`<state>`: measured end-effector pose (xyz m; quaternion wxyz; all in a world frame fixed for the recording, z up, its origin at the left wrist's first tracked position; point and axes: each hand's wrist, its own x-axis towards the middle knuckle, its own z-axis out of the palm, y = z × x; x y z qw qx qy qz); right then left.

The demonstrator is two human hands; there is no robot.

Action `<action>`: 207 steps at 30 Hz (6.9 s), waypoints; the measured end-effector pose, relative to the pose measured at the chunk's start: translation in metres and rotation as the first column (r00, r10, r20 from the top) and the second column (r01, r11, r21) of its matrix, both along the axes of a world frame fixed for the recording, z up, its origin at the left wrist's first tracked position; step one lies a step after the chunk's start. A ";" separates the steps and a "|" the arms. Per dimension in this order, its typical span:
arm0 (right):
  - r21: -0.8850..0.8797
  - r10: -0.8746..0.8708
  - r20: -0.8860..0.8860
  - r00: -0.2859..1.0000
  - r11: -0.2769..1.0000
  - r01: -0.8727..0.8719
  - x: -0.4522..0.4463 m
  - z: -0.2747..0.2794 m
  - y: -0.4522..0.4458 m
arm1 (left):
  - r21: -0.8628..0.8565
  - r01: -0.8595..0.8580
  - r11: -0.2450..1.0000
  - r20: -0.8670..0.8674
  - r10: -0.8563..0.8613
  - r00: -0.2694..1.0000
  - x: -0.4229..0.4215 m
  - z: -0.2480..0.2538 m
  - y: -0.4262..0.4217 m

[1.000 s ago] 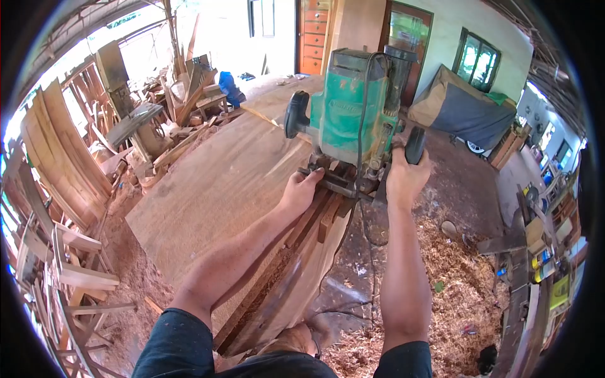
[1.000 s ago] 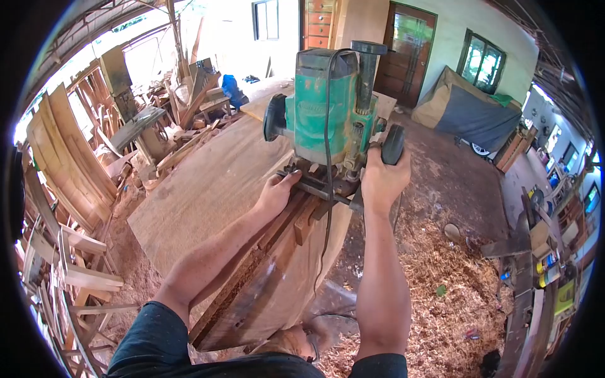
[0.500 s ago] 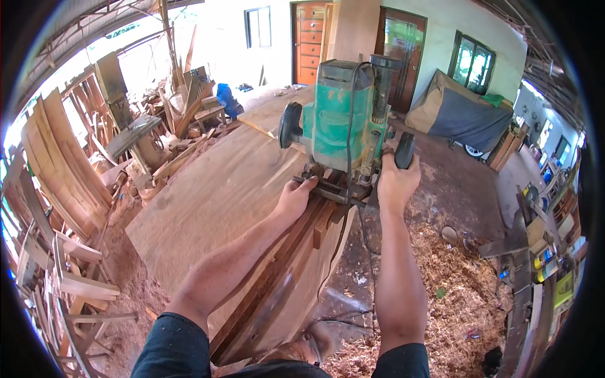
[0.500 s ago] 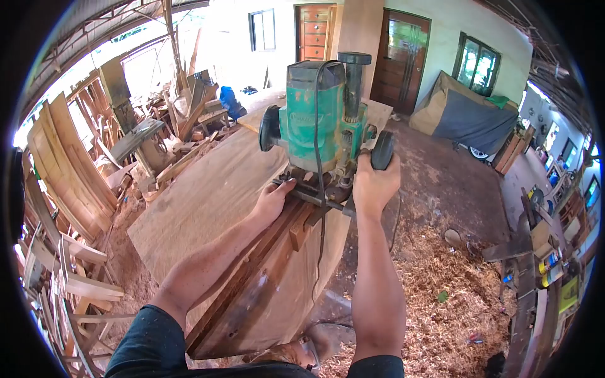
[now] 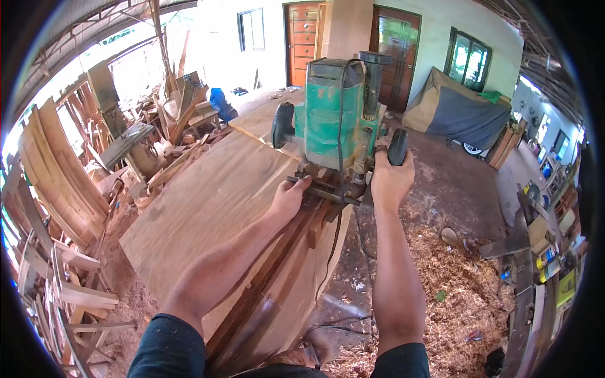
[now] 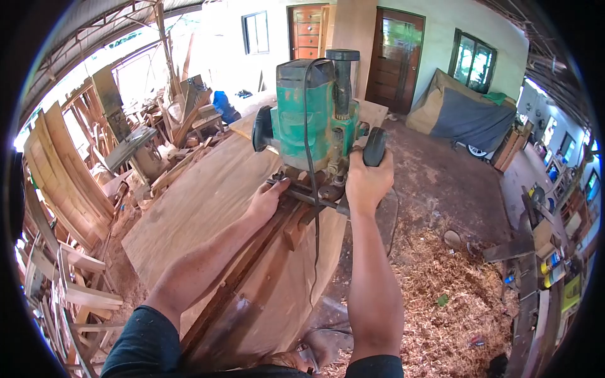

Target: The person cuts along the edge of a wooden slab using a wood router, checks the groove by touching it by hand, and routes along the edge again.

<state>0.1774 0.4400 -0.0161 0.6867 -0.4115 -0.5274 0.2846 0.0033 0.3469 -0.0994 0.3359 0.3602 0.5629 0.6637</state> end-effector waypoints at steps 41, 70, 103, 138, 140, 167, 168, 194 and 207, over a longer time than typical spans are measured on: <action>-0.050 0.073 -0.063 0.995 0.996 -0.076 -0.006 0.000 0.058 | 0.005 0.016 1.000 0.038 -0.016 0.999 -0.006 0.003 0.055; -0.046 0.058 -0.019 0.998 0.997 -0.059 -0.008 0.011 0.098 | -0.043 0.001 0.999 -0.104 -0.005 0.995 -0.023 -0.005 0.112; -0.011 0.067 -0.113 0.991 0.998 -0.069 -0.017 -0.006 0.150 | 0.004 0.035 0.999 -0.020 -0.035 0.999 -0.027 -0.010 0.151; 0.001 0.107 -0.142 0.984 0.994 -0.108 -0.022 -0.004 0.194 | -0.068 0.041 0.997 0.025 -0.039 0.999 -0.025 0.003 0.190; 0.010 0.095 -0.128 0.987 0.995 -0.094 -0.022 -0.005 0.199 | -0.056 0.051 0.997 0.018 -0.050 0.999 -0.026 0.000 0.195; 0.112 0.068 -0.146 0.987 0.992 -0.052 -0.031 -0.013 0.242 | 0.018 -0.012 1.000 -0.065 0.013 0.998 -0.031 -0.009 0.234; 0.115 0.067 -0.144 0.987 0.992 -0.050 -0.030 -0.010 0.240 | 0.016 -0.003 1.000 -0.057 0.004 0.998 -0.032 -0.010 0.236; 0.151 0.014 -0.024 1.000 0.988 -0.010 -0.029 -0.006 0.256 | 0.073 0.000 0.997 0.039 -0.003 0.999 -0.027 -0.019 0.267; 0.123 0.055 -0.053 0.997 0.991 -0.048 -0.034 -0.008 0.276 | -0.030 0.023 0.999 -0.028 -0.024 0.999 -0.039 -0.034 0.297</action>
